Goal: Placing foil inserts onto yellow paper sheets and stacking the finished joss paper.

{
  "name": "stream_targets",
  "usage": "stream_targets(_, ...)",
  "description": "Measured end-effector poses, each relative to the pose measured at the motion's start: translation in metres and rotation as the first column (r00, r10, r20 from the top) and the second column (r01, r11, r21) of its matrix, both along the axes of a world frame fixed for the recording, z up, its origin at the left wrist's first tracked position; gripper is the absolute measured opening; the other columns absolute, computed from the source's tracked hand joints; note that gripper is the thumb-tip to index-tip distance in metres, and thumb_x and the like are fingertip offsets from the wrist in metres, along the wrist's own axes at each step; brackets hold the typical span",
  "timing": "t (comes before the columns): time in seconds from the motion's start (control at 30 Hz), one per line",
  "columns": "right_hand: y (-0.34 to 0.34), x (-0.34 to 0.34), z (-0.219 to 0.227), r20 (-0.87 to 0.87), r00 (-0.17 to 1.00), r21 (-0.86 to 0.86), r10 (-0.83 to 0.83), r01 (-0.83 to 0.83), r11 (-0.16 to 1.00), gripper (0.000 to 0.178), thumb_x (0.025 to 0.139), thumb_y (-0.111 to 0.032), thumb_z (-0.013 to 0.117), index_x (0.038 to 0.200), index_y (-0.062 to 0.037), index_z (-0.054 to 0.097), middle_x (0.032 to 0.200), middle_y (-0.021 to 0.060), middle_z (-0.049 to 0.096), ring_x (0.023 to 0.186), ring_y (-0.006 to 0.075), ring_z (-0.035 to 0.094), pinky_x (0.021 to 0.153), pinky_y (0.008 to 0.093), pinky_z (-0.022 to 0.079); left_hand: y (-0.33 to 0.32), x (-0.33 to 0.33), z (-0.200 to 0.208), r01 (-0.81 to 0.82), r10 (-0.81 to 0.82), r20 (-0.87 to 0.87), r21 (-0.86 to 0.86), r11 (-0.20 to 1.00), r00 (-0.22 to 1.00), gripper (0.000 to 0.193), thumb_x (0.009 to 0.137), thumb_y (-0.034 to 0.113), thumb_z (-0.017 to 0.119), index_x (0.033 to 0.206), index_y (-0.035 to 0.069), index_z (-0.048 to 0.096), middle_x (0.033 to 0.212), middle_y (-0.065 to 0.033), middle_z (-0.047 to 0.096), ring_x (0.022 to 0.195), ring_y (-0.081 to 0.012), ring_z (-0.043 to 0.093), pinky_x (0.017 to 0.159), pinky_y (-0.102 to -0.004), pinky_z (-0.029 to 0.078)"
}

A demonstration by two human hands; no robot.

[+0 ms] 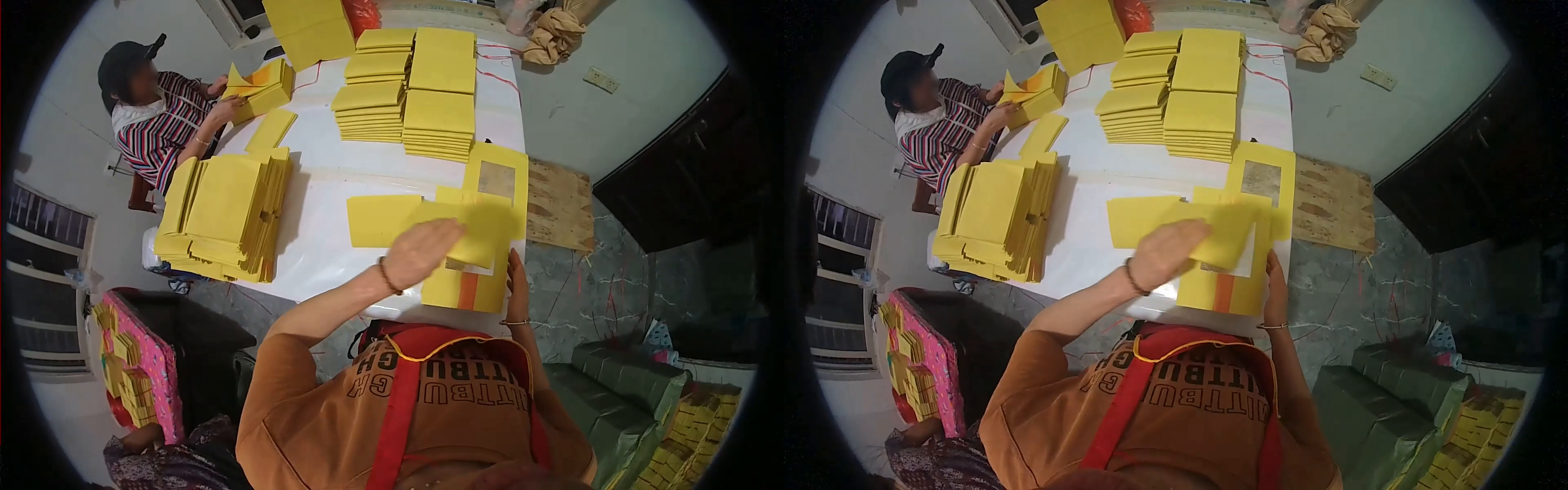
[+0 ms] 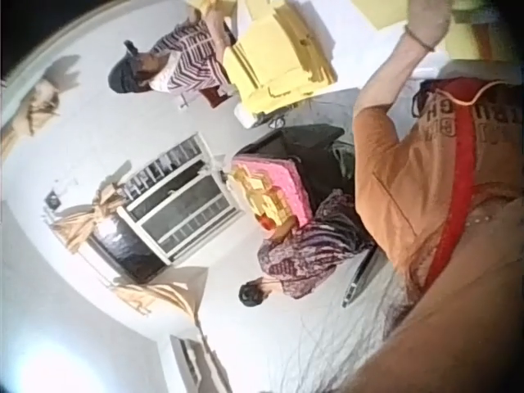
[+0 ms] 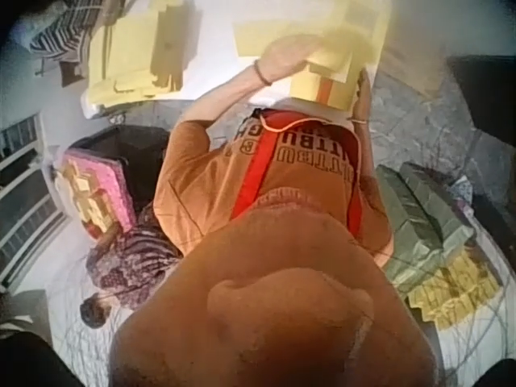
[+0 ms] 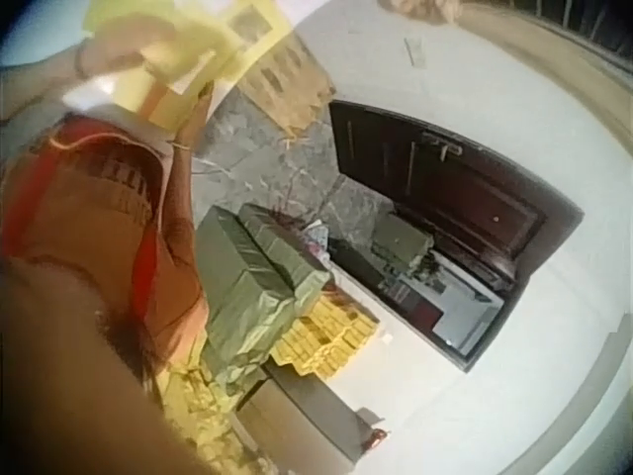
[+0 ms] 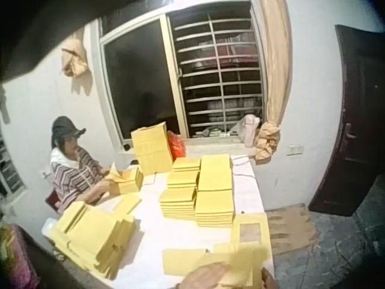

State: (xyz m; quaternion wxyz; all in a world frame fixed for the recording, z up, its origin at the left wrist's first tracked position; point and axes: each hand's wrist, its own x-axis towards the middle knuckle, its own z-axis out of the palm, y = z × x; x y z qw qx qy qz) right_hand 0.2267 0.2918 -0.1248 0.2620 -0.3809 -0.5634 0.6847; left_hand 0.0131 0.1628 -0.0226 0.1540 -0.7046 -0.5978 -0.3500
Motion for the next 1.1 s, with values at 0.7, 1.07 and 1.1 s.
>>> stream_targets(0.7,0.008,0.010,-0.006,0.115,0.993,0.012,-0.026,0.025,1.000,0.034,0.093,-0.023,0.049,0.119,-0.0013,0.053,0.107,0.0047,0.059,0.092,0.0108,0.056,0.076,0.0246,0.047,-0.048,-0.059,-0.112,-0.317,0.333,0.054,-0.195,0.928,0.941,0.049,0.064,0.001,0.065,0.112,0.003,0.055,0.111,-0.0146,0.057,0.103,-0.0296,0.054,0.087,-0.0385,0.044)
stream_targets(1.07,0.048,0.003,0.010,0.171,0.984,0.074,-0.052,0.040,0.996,0.031,0.092,-0.022,0.052,0.116,-0.0025,0.055,0.104,0.0038,0.060,0.094,0.0102,0.055,0.076,0.0229,0.043,-0.054,-0.074,-0.142,-0.318,0.312,-0.070,-0.311,0.896,0.948,0.047,0.078,0.016,0.059,0.122,0.006,0.049,0.124,-0.0167,0.048,0.113,-0.0323,0.044,0.094,-0.0422,0.037)
stream_targets(1.1,0.061,0.000,0.013,0.179,0.983,0.159,-0.051,0.022,0.987,0.032,0.091,-0.021,0.053,0.117,-0.0024,0.054,0.104,0.0038,0.059,0.093,0.0108,0.055,0.077,0.0248,0.044,-0.053,-0.071,-0.138,-0.321,0.298,-0.121,-0.343,0.883,0.947,0.046,0.079,0.018,0.058,0.124,0.011,0.049,0.126,-0.0167,0.046,0.113,-0.0324,0.044,0.093,-0.0427,0.037)
